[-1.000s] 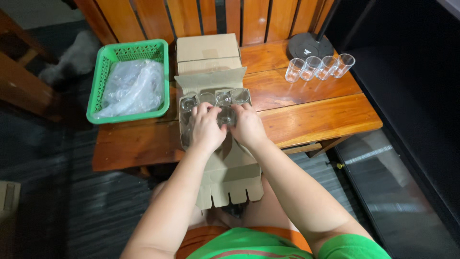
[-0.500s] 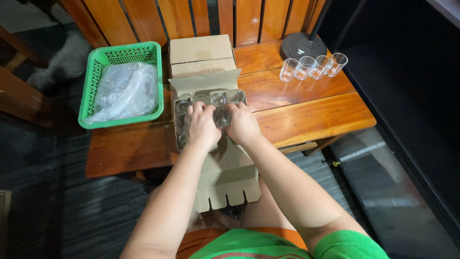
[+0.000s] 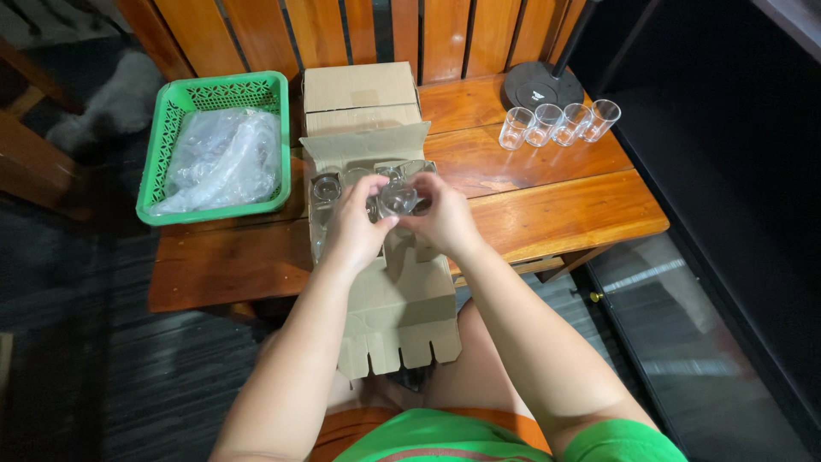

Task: The person opens a cardboard box and removes several small glass cups one by one, placing them on a wooden surface next to each other.

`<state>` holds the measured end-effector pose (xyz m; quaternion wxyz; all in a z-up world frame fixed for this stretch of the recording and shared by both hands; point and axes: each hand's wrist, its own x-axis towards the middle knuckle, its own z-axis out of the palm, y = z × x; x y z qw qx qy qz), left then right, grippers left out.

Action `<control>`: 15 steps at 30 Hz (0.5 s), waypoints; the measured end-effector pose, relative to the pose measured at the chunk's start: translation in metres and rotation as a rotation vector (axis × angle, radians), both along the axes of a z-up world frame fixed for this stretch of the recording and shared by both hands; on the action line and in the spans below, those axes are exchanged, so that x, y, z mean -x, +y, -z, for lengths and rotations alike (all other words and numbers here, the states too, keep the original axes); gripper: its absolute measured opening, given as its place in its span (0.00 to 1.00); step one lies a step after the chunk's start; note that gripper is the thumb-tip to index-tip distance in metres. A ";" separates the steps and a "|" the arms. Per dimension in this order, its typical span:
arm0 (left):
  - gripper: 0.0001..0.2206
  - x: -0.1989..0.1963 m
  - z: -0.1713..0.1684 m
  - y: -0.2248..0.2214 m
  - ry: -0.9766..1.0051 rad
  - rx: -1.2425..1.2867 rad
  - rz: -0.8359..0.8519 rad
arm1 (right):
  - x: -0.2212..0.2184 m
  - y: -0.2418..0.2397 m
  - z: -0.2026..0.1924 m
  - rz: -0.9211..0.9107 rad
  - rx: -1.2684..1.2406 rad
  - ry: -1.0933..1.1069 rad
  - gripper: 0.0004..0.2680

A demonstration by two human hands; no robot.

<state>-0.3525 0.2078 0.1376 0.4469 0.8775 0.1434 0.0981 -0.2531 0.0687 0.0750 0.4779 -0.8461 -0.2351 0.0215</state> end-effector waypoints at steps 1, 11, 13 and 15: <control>0.28 -0.001 0.003 -0.001 -0.001 0.003 -0.003 | -0.001 -0.002 0.003 -0.003 0.003 -0.001 0.23; 0.26 -0.026 0.051 -0.044 -0.439 0.277 0.064 | 0.006 -0.052 -0.011 0.013 -0.536 0.140 0.23; 0.25 -0.032 0.051 -0.060 -0.452 0.288 0.076 | 0.006 -0.066 -0.005 0.050 -0.571 0.108 0.23; 0.25 -0.039 0.052 -0.080 -0.443 0.264 0.074 | 0.000 -0.083 0.008 0.102 -0.625 0.078 0.23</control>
